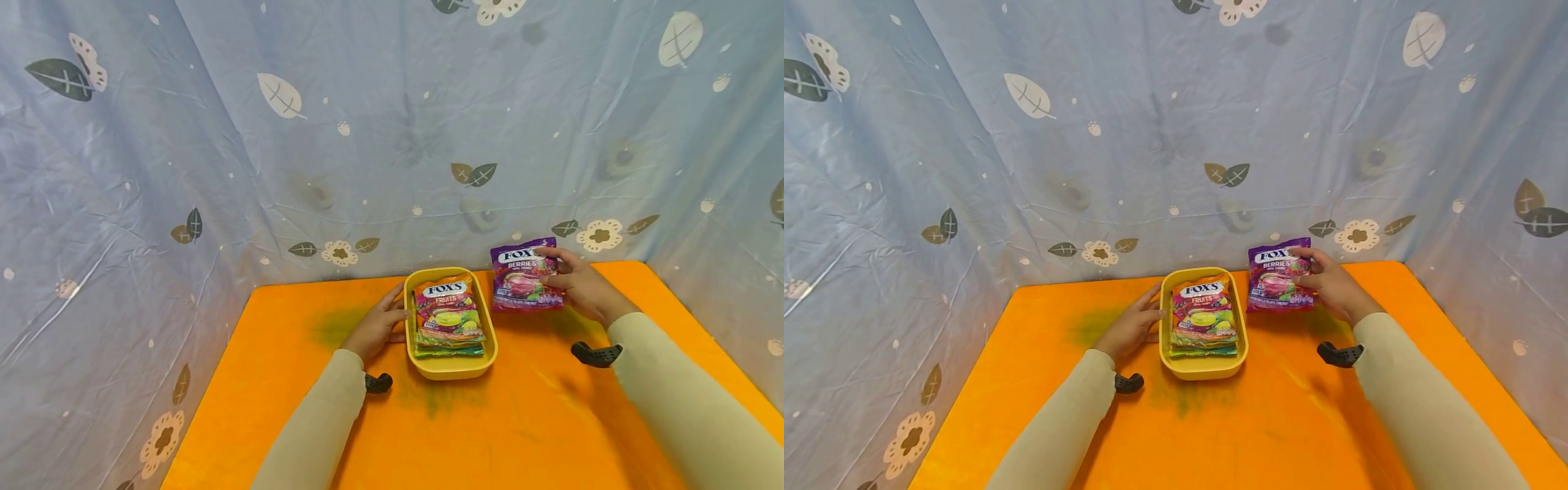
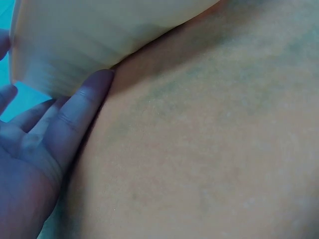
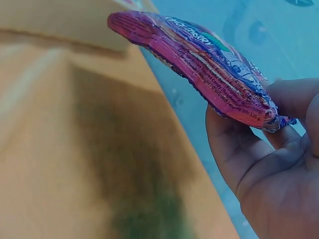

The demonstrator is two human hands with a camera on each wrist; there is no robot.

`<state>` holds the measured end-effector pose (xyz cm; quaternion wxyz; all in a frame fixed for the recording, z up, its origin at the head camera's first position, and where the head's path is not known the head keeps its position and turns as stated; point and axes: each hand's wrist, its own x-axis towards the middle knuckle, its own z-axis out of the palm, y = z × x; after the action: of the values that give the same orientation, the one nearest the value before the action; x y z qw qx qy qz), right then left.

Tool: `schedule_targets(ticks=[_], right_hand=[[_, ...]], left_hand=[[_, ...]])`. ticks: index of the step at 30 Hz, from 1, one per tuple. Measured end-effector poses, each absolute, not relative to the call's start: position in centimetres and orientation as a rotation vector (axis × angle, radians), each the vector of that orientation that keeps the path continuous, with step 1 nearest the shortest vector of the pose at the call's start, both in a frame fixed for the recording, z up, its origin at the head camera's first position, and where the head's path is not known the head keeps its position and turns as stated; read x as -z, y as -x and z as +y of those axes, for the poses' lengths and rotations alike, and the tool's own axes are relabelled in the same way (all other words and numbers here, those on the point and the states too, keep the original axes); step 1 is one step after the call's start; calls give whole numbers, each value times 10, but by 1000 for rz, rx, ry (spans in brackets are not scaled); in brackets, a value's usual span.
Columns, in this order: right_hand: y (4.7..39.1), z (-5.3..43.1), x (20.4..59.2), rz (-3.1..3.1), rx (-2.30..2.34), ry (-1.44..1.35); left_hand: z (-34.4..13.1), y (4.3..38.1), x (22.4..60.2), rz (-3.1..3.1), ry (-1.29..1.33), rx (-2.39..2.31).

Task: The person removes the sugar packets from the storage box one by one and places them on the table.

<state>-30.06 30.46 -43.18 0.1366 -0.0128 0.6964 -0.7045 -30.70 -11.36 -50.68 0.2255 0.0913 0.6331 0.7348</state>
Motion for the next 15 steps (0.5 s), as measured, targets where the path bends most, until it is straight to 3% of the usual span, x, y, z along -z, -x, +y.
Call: schedule_targets(ticks=[15], right_hand=[[310, 294, 471, 2242, 1763, 82]], left_hand=[[-114, 308, 509, 1722, -262, -2039]])
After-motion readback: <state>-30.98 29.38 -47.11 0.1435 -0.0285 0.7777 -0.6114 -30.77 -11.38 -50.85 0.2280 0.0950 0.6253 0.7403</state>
